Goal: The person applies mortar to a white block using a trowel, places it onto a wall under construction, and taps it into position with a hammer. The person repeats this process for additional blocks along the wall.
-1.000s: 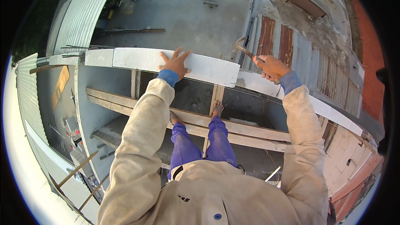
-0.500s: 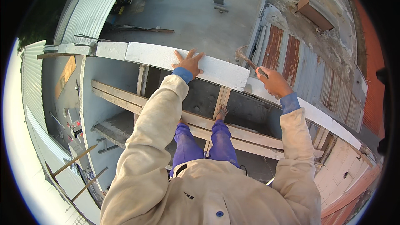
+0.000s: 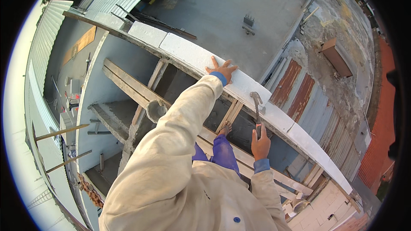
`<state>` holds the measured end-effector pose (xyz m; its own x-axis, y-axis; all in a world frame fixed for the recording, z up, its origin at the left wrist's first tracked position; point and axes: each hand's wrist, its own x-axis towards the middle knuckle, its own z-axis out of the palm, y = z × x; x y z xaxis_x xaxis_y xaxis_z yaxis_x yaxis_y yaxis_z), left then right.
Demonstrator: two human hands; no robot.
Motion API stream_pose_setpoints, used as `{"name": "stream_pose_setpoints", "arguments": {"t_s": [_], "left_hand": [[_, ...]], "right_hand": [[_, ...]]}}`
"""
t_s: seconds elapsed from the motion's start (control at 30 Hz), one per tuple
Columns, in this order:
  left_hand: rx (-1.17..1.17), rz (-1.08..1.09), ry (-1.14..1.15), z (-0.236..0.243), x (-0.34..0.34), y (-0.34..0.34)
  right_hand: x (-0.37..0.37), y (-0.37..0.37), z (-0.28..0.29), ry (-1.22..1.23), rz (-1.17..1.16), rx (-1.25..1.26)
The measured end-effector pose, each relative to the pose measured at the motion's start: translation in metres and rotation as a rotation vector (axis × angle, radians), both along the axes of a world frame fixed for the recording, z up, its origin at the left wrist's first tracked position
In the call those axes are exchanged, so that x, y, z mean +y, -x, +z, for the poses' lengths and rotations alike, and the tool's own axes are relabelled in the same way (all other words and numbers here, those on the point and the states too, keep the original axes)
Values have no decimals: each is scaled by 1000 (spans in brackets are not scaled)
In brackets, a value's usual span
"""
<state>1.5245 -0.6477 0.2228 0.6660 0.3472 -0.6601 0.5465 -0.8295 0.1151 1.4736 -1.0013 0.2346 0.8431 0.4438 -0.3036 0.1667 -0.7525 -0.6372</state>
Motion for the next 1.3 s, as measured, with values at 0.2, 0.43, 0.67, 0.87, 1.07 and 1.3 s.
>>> {"name": "stream_pose_setpoints", "arguments": {"t_s": [0.2, 0.43, 0.67, 0.87, 1.07, 1.3], "left_hand": [[-87, 79, 40, 4, -4, 16], [-270, 48, -84, 14, -26, 121], [45, 535, 21, 12, -95, 412], [638, 1004, 245, 38, -253, 663], [558, 1208, 288, -3, -295, 654], [-510, 1260, 371, -80, -68, 331]], "right_hand": [[13, -20, 29, -47, 21, -38], [102, -88, 35, -59, 413, -316], [226, -100, 6, -28, 572, -432], [247, -90, -17, 42, 590, -421], [252, -96, -17, 11, 641, -343], [272, -93, 7, -193, 487, 85]]}}
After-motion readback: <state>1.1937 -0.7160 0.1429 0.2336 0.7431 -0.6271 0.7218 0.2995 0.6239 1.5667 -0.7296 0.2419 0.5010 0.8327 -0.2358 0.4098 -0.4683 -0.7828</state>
